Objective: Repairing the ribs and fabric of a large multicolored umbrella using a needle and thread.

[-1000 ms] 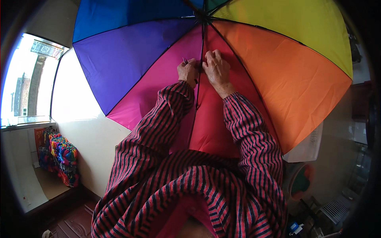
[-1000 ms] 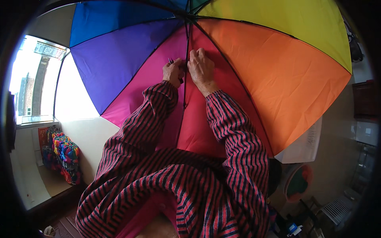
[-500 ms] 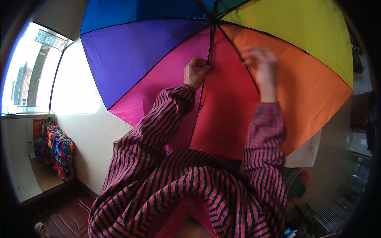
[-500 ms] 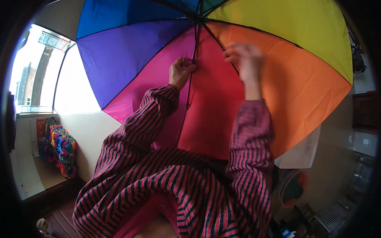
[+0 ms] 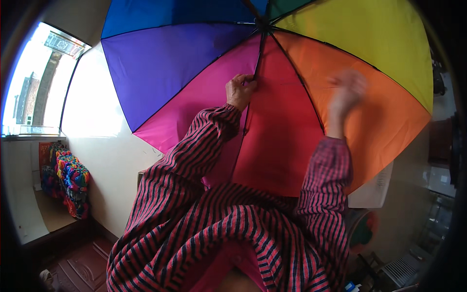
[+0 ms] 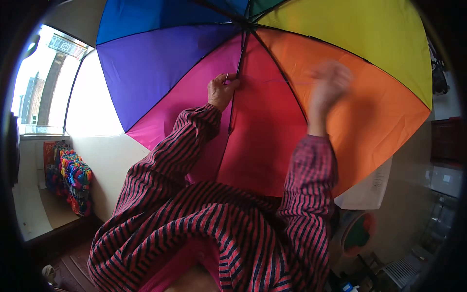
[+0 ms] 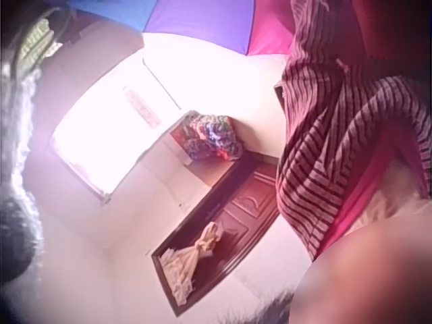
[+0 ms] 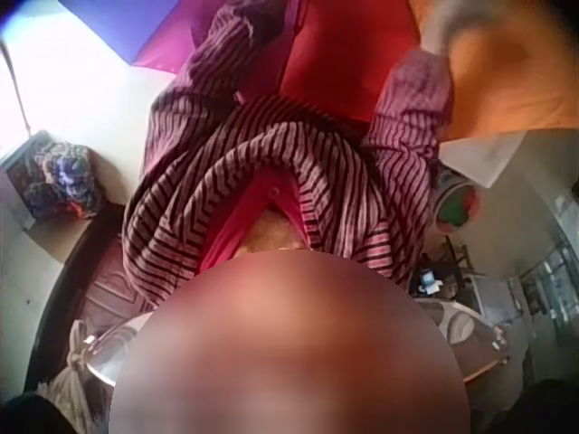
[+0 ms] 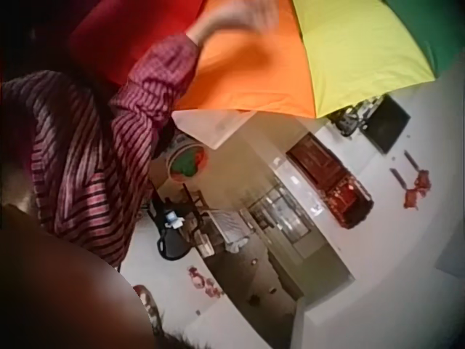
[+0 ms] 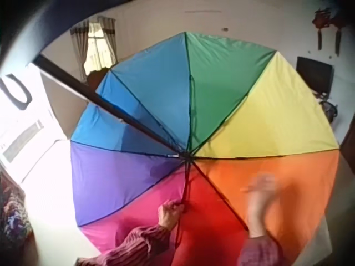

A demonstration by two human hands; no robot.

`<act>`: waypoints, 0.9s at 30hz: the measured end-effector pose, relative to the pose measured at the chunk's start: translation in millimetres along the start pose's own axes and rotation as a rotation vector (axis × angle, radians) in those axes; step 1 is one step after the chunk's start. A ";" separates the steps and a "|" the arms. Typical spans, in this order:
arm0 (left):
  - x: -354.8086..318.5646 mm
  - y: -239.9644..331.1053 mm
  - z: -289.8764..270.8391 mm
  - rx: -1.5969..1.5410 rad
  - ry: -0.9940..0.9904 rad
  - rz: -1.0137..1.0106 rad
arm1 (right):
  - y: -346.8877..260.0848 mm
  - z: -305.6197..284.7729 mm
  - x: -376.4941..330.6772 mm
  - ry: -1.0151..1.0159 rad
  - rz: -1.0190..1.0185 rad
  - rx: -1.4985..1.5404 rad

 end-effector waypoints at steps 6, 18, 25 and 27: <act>-2.2 -7.9 9.7 -0.395 -0.190 -0.448 | 51.4 123.7 -101.8 -0.924 -0.224 -0.771; -5.7 6.6 16.0 -0.527 -0.227 -0.516 | 66.6 124.3 -116.8 -0.949 -0.336 -0.871; -4.7 -4.0 18.7 -0.506 -0.181 -0.477 | 77.5 122.3 -115.0 -0.929 -0.265 -0.848; -5.2 -0.2 21.5 -0.539 -0.171 -0.449 | 78.8 119.2 -111.8 -0.861 -0.229 -0.795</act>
Point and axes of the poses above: each hand's wrist, its own x-axis towards the middle knuckle, its own z-axis out of the palm, y = z × x, the point moved 7 cm from there along x, towards the middle knuckle, and after that the axes turned 5 degrees about -z, right-handed, at the moved point
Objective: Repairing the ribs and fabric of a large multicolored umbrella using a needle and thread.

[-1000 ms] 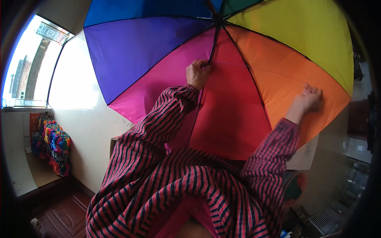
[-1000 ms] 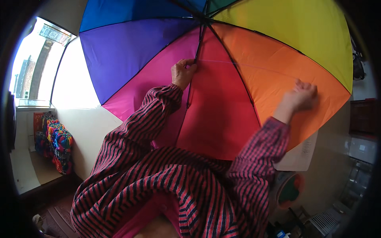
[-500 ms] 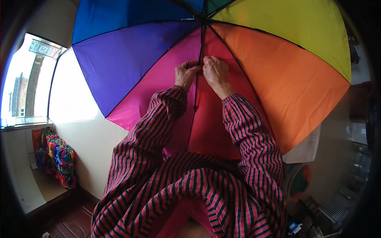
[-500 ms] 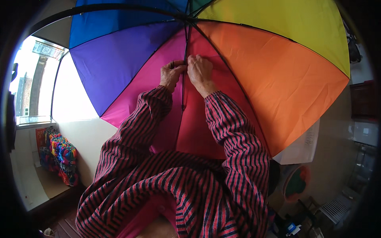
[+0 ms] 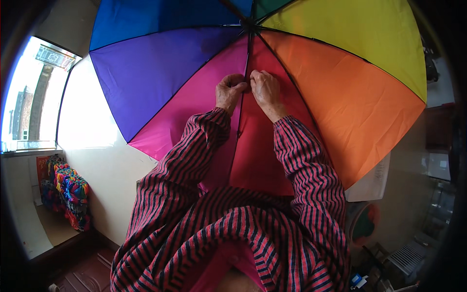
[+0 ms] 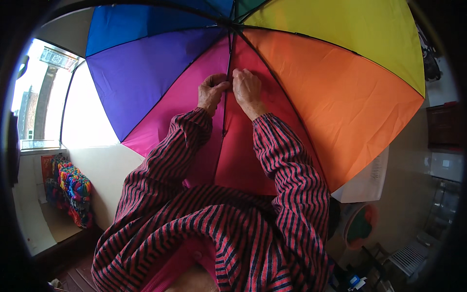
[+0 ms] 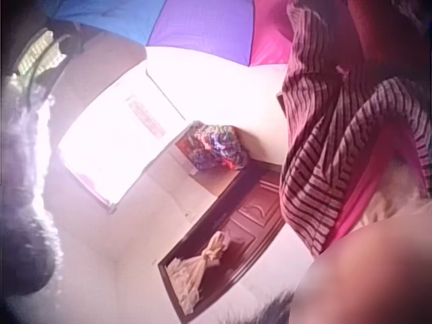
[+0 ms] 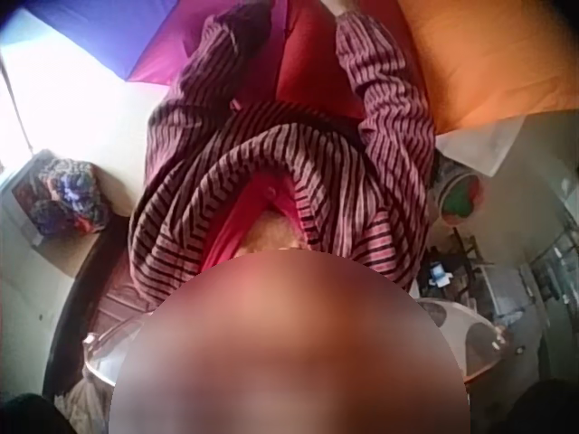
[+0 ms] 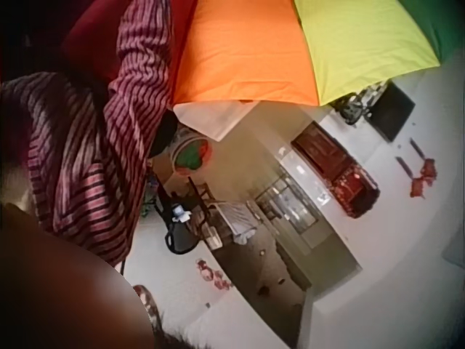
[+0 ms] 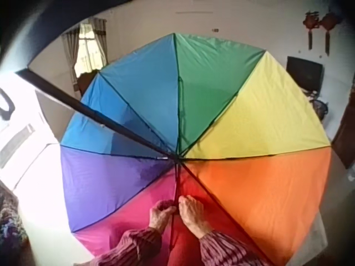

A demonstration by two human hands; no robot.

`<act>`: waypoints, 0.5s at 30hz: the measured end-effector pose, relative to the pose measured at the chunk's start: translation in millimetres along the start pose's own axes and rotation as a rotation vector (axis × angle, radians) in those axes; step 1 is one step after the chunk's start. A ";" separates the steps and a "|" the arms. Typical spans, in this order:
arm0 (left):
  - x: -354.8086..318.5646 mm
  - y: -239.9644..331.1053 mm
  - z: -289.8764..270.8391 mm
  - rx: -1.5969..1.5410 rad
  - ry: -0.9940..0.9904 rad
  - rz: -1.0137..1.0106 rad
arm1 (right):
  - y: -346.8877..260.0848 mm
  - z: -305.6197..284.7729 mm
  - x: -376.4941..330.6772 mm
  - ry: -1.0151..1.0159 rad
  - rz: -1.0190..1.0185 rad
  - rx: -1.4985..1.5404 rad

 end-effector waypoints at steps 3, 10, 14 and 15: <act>-1.6 0.9 -7.5 -0.051 0.013 0.063 | -6.5 -0.2 -0.2 0.114 0.063 0.145; 3.1 -10.5 -2.3 -0.066 0.021 0.082 | -30.8 1.6 16.1 -0.064 -0.032 -0.301; 5.2 -11.9 -8.0 0.013 -0.059 0.306 | -29.9 -21.7 32.6 -0.072 0.054 0.135; 5.4 -14.0 -19.4 0.005 -0.027 0.308 | -30.5 -37.2 35.6 -0.003 0.188 0.669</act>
Point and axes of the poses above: each hand's wrist, its own x-axis towards the middle knuckle, its own z-axis out of the palm, y = z × x, the point moved 7 cm from there along x, towards the middle knuckle, and after that the axes turned 5 degrees about -z, right-handed, at the moved point
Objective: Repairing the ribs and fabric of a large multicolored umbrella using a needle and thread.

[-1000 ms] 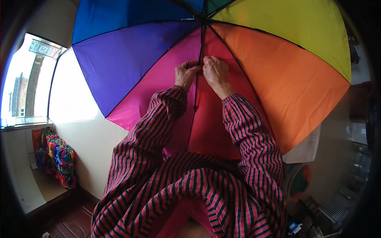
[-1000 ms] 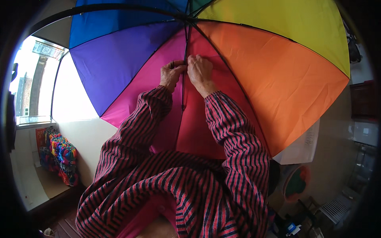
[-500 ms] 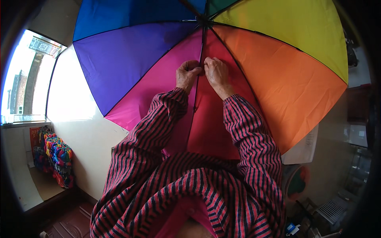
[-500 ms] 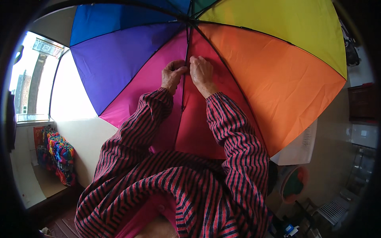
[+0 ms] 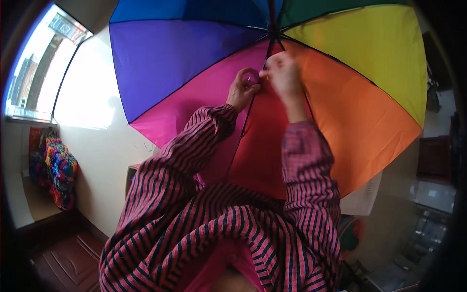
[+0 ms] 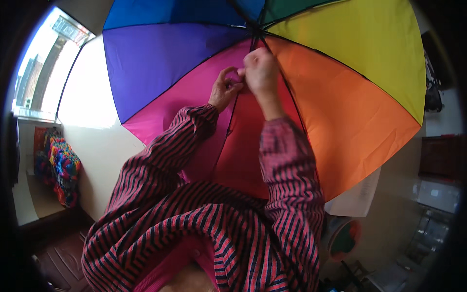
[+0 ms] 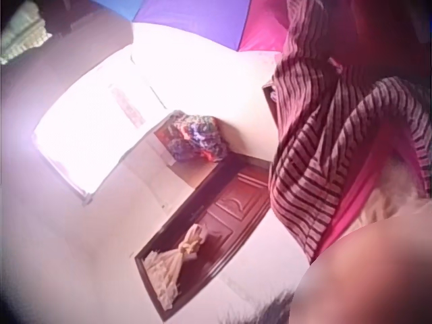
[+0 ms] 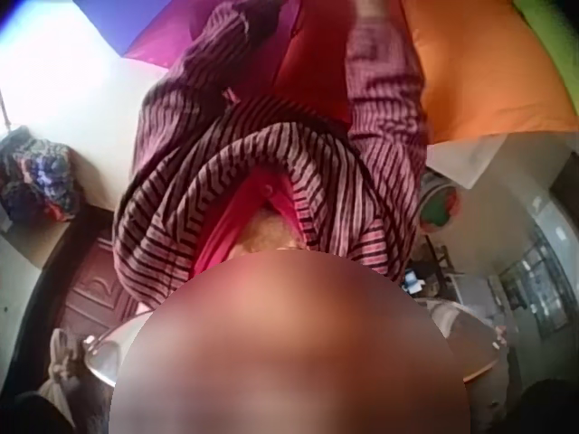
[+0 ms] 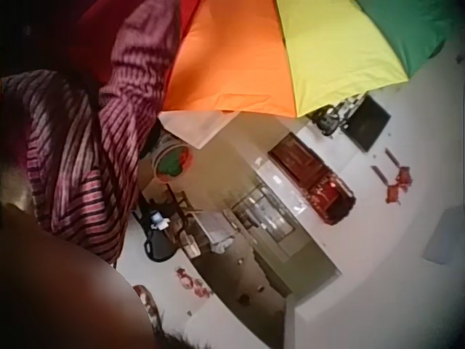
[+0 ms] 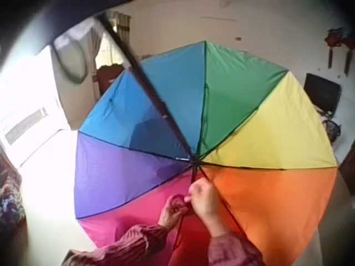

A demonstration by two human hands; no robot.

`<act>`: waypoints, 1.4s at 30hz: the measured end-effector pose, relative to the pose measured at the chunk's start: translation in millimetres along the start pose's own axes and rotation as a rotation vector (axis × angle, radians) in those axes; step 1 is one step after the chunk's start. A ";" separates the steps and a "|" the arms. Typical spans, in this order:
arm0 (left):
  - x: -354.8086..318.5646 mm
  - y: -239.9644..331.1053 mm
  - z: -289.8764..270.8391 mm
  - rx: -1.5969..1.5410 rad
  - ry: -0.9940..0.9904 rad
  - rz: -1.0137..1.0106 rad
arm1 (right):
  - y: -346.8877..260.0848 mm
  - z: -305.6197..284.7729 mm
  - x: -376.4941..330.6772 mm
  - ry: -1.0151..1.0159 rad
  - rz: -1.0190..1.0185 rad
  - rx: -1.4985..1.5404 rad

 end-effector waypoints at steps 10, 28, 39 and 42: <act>4.9 25.8 -1.6 0.430 -0.078 0.276 | -151.2 -175.3 -43.3 0.752 -0.524 0.294; 3.7 15.6 6.3 -0.508 0.050 -0.603 | 7.9 34.9 -20.4 -0.150 -0.279 -1.052; -0.6 -4.4 1.0 -0.457 -0.010 -0.581 | 40.4 -14.1 0.9 0.026 0.281 0.322; 1.7 0.0 3.9 -0.337 -0.029 -0.490 | 23.2 -83.8 29.3 0.175 0.174 0.712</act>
Point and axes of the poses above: each hand's wrist, its own x-axis towards the middle knuckle, its own z-axis out of the palm, y = z × x, the point moved 7 cm from there along x, towards the middle knuckle, and after that the axes turned 5 degrees about -z, right-handed, at the moved point
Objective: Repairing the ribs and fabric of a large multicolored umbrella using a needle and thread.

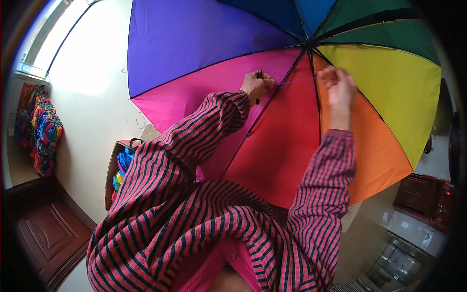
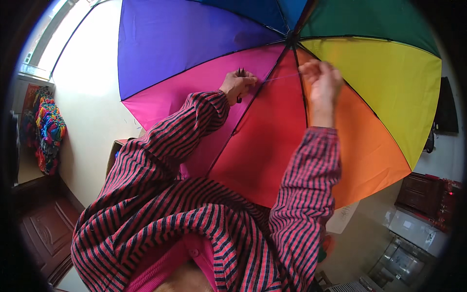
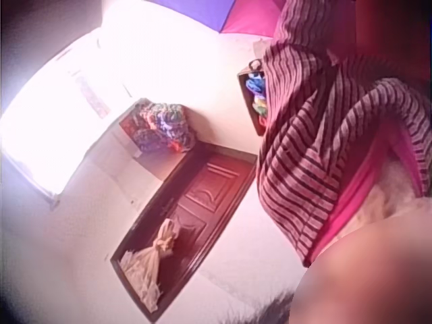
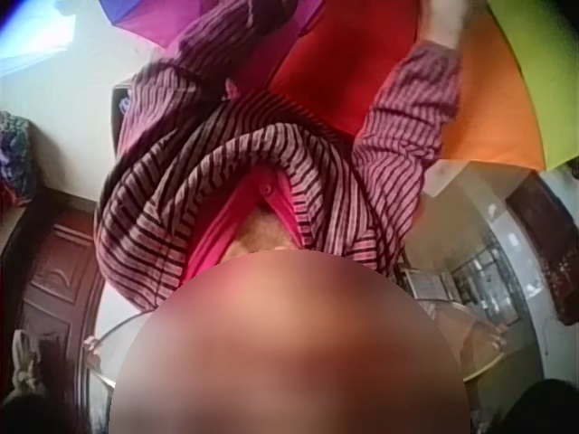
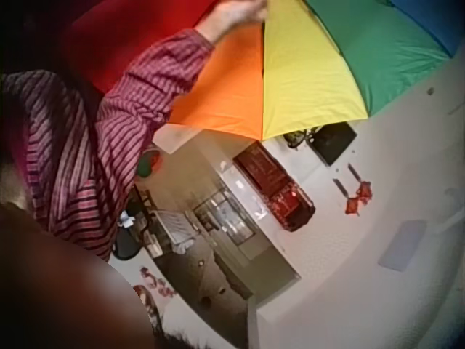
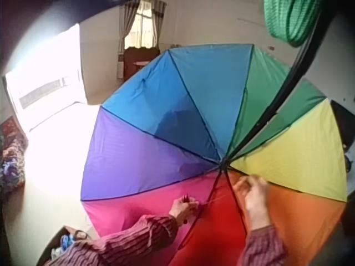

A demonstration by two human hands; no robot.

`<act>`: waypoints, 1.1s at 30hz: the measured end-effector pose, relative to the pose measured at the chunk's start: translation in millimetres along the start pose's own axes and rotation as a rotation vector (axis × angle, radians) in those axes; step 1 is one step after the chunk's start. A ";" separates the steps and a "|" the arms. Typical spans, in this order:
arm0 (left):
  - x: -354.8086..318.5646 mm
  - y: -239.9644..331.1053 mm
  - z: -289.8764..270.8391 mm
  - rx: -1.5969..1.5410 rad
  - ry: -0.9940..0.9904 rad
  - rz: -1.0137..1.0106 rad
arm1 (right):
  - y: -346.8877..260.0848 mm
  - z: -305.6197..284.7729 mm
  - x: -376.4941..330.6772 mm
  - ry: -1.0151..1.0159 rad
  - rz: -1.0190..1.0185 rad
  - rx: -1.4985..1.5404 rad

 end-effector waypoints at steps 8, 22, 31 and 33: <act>14.9 -22.8 -19.9 0.107 -0.029 0.270 | -106.0 -25.7 10.0 0.184 -0.206 -0.308; -30.3 -0.7 -3.4 0.855 0.240 0.546 | -154.9 128.3 -57.1 -0.184 -0.349 -0.635; -21.7 30.0 7.1 0.893 0.145 0.800 | -160.8 77.4 -37.0 0.146 -1.045 -0.735; 1.9 26.5 12.2 0.609 0.077 0.658 | -106.6 49.6 -17.7 -0.076 -0.798 -1.084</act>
Point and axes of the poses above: each hand's wrist, its own x-axis towards the middle knuckle, its own z-axis out of the palm, y = z × x, the point moved 7 cm from there along x, towards the middle knuckle, and after that the axes turned 5 degrees about -z, right-handed, at the moved point
